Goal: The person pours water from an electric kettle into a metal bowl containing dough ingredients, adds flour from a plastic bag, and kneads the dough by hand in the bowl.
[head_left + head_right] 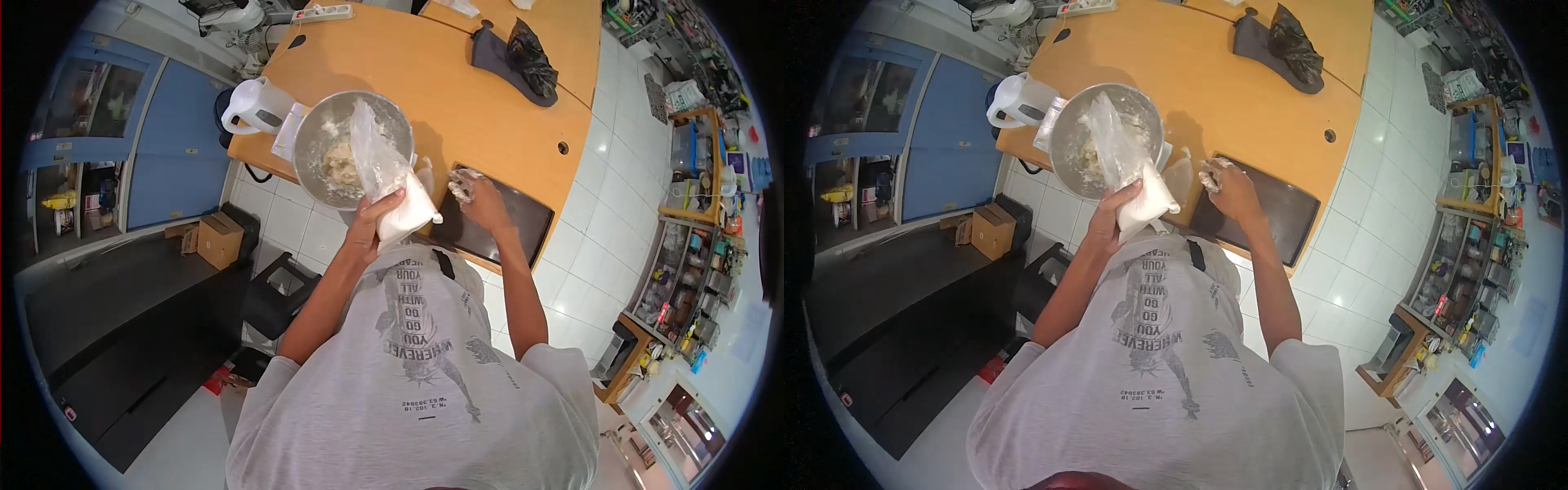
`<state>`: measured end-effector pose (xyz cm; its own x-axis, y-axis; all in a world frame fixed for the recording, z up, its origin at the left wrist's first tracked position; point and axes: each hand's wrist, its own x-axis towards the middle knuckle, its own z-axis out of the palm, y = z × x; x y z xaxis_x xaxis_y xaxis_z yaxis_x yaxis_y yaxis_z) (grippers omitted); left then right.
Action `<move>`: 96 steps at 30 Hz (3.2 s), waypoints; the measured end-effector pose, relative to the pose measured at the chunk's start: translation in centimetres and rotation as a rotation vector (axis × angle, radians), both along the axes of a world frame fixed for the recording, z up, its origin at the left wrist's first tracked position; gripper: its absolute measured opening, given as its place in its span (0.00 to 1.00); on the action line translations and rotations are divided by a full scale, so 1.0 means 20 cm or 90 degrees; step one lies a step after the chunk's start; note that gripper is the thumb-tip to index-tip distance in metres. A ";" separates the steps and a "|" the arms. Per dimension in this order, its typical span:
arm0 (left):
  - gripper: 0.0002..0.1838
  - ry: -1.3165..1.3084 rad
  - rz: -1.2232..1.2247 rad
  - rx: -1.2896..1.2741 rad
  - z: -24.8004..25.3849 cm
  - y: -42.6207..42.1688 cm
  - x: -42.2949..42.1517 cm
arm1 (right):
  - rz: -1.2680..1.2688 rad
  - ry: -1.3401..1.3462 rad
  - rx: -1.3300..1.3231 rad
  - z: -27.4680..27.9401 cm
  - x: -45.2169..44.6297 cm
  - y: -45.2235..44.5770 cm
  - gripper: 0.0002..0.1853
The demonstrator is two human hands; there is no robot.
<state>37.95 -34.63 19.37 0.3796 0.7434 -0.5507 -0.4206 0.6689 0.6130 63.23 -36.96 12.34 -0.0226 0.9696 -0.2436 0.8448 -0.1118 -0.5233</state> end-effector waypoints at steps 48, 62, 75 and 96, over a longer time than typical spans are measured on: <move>0.26 -0.089 -0.403 -0.179 -0.10 0.53 -0.93 | -0.371 0.366 0.236 0.06 -0.94 0.22 0.24; 0.27 -0.006 -0.372 -0.212 -0.10 0.52 -0.95 | -0.387 0.355 0.241 0.01 -0.93 0.23 0.22; 0.22 -0.076 -0.335 -0.262 -0.03 0.53 -0.94 | -0.393 0.385 0.252 -0.03 -0.92 0.23 0.24; 0.21 -0.044 -0.353 -0.272 -0.10 0.48 -1.01 | -0.388 0.374 0.241 0.05 -0.95 0.27 0.18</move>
